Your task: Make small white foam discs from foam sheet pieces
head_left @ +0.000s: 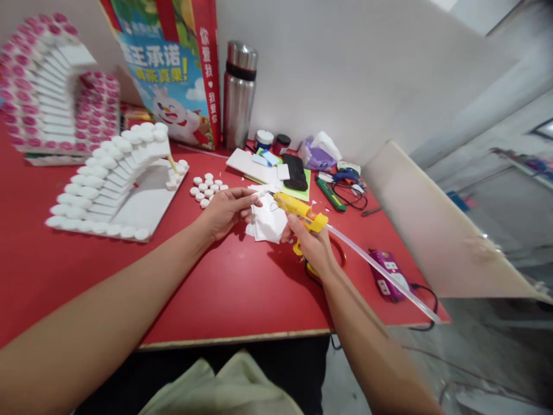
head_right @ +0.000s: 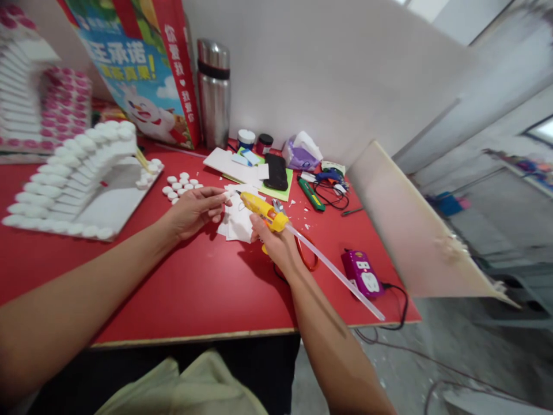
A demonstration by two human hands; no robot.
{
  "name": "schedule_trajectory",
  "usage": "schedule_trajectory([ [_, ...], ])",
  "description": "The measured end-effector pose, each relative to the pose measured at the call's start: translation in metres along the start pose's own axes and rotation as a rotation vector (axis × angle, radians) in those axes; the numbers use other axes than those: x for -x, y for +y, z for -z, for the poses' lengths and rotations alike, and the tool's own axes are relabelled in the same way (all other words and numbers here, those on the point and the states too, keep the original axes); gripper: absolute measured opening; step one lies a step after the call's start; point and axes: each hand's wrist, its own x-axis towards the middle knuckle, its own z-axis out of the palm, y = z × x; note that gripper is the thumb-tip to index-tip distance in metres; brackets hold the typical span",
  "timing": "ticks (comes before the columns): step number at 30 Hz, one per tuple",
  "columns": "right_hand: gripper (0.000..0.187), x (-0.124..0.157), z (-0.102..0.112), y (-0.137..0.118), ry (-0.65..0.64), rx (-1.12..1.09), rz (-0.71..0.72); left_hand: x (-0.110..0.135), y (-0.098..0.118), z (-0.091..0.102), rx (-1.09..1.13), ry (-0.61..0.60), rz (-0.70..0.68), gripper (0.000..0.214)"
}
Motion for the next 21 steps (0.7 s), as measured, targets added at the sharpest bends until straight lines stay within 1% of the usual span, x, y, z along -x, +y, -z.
schedule_trajectory([
  [6, 0.057, -0.0005, -0.0011, 0.002, -0.043, 0.005, -0.028, 0.0004, -0.0006, 0.0005, -0.019, -0.01, 0.006, 0.032],
  [13, 0.057, -0.0001, -0.0054, 0.0017, 0.0, 0.002, -0.061, 0.0018, 0.0017, -0.0014, -0.032, -0.007, 0.007, 0.032],
  [17, 0.055, -0.0003, -0.0055, -0.0002, -0.001, 0.0, -0.056, 0.0014, 0.0001, 0.0003, -0.038, -0.025, 0.01, 0.03],
  [21, 0.057, -0.0003, -0.0052, 0.0013, -0.004, 0.013, -0.051, 0.0001, -0.0027, 0.0022, -0.021, -0.045, -0.001, 0.03],
])
